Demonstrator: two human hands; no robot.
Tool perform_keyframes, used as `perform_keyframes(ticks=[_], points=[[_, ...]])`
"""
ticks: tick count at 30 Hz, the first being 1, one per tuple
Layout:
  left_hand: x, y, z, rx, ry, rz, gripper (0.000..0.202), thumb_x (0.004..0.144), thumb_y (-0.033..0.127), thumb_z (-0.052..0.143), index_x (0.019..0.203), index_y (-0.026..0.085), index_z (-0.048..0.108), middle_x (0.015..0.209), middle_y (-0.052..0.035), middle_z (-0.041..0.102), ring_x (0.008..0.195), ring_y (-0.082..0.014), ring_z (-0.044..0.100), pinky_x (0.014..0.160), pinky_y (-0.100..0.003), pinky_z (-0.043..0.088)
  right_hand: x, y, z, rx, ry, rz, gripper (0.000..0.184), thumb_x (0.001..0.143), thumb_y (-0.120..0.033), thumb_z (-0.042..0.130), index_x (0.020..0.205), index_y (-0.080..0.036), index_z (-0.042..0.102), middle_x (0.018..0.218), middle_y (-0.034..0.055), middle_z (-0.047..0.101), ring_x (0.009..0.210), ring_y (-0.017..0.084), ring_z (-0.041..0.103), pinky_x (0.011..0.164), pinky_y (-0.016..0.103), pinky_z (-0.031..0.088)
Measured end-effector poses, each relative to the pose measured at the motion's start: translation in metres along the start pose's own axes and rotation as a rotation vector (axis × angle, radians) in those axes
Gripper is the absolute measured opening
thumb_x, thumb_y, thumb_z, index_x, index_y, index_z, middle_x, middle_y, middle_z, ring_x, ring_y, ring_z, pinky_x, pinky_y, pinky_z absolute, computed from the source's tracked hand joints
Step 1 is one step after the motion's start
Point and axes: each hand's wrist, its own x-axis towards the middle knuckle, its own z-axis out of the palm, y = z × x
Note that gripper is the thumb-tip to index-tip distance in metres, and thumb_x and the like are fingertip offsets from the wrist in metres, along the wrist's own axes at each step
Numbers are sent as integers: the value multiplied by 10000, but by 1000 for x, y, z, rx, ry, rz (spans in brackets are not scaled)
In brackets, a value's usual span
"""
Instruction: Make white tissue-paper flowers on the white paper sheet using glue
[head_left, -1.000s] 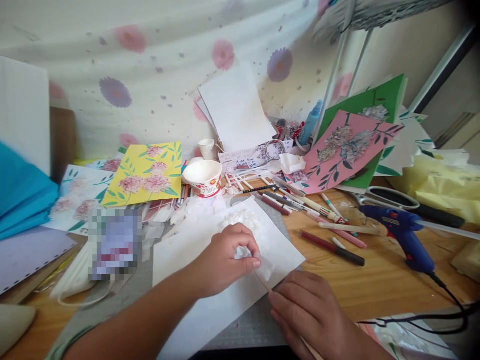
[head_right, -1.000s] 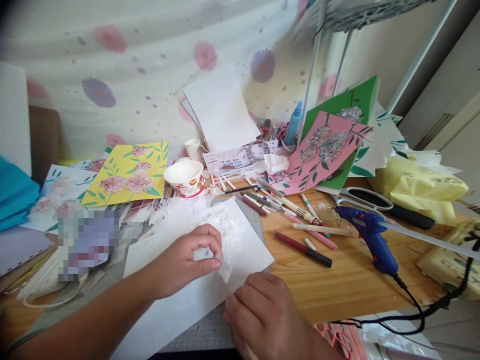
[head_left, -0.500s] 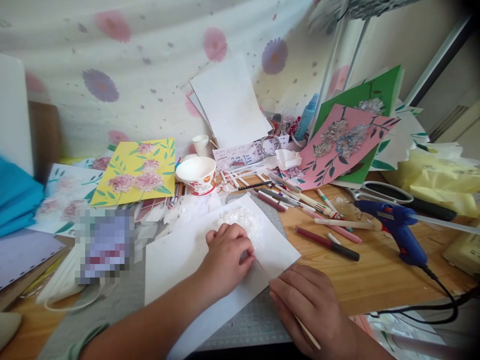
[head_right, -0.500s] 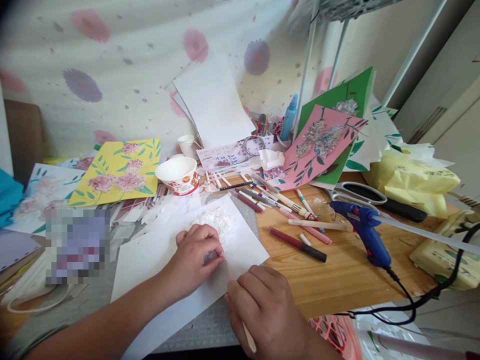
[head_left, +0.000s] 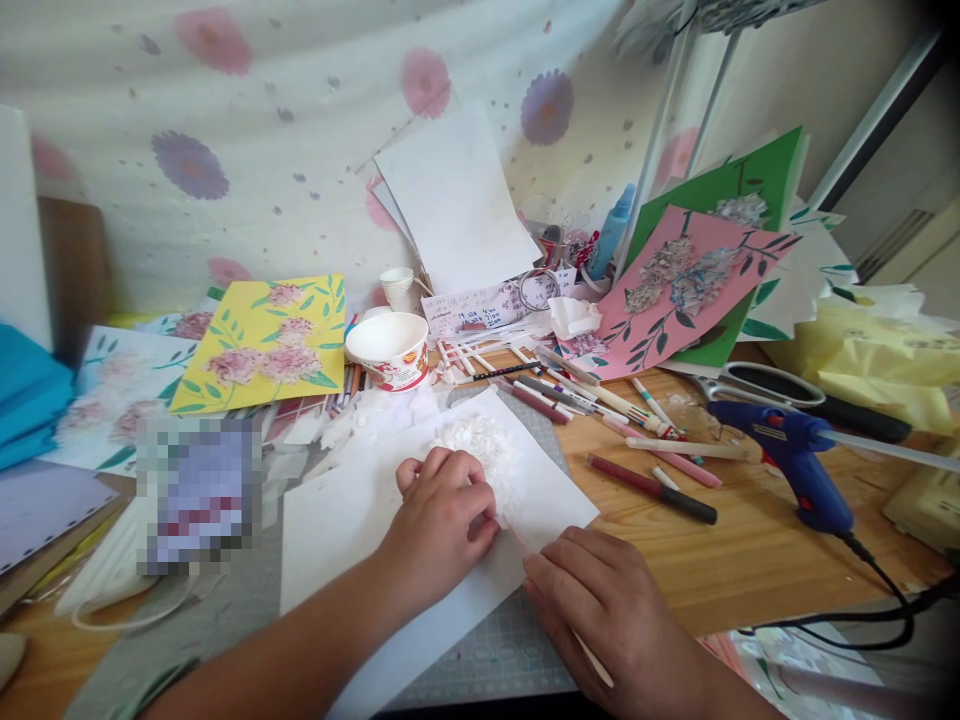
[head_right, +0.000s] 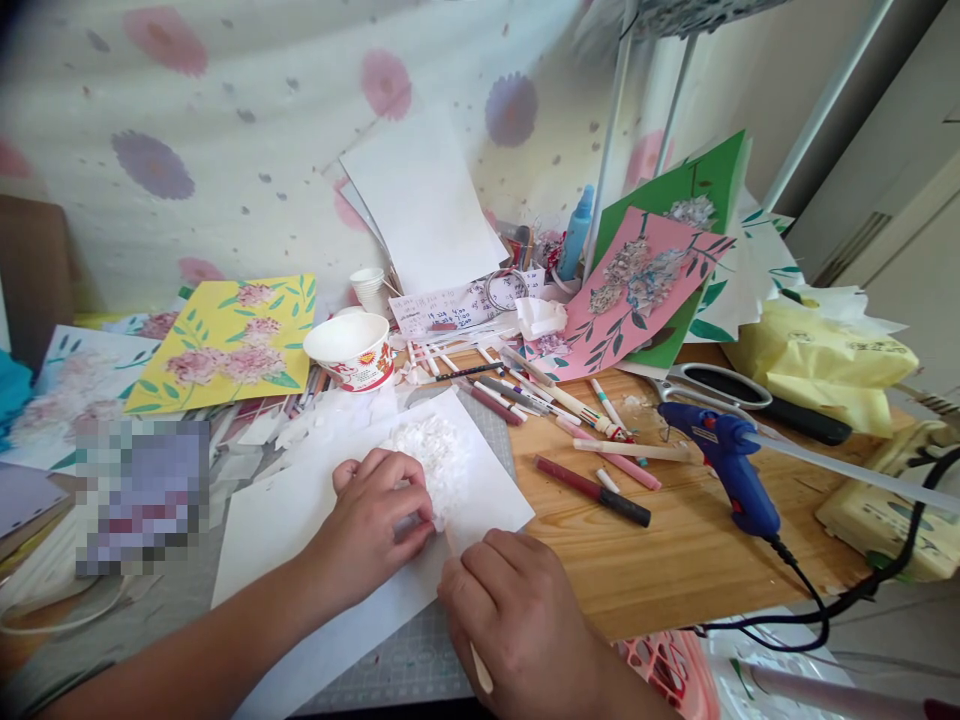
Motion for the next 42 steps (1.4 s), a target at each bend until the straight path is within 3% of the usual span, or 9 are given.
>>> perform_keyframes(ticks=[8, 14, 21, 33, 42], points=[[1, 3, -1, -28, 19, 64, 147, 790, 156, 633, 887, 266, 655, 990, -26, 607, 966, -236, 490, 791, -425, 267, 4, 0, 2, -23, -11, -2, 188, 858, -54, 430, 870, -148, 593, 684, 31, 562, 606, 172, 462, 552, 293, 337], [0, 0, 1, 29, 18, 95, 135, 812, 154, 603, 752, 253, 672, 962, -20, 607, 956, -229, 469, 773, -416, 252, 3, -1, 0, -24, 6, -6, 190, 847, -46, 433, 872, -147, 593, 664, 30, 567, 584, 171, 476, 541, 289, 355], [-1, -4, 1, 50, 32, 115, 115, 792, 169, 625, 710, 244, 652, 947, -4, 605, 966, -230, 468, 780, -437, 226, -4, -1, -1, -59, 111, 1, 191, 853, -46, 466, 954, -130, 604, 766, 71, 646, 678, 194, 581, 653, 328, 451], [0, -5, 1, 36, 33, 96, 125, 789, 162, 611, 679, 218, 628, 939, -5, 605, 959, -226, 470, 773, -431, 221, -3, 0, 2, 2, 32, 41, 198, 868, -53, 458, 950, -135, 618, 797, 76, 649, 712, 194, 591, 653, 320, 476], [-1, -5, 2, -25, 52, 76, 92, 781, 157, 620, 698, 195, 605, 917, -12, 612, 927, -217, 487, 762, -407, 218, -4, 0, -8, 12, 234, 8, 177, 841, -25, 511, 965, -103, 609, 739, 62, 648, 665, 167, 583, 653, 302, 487]])
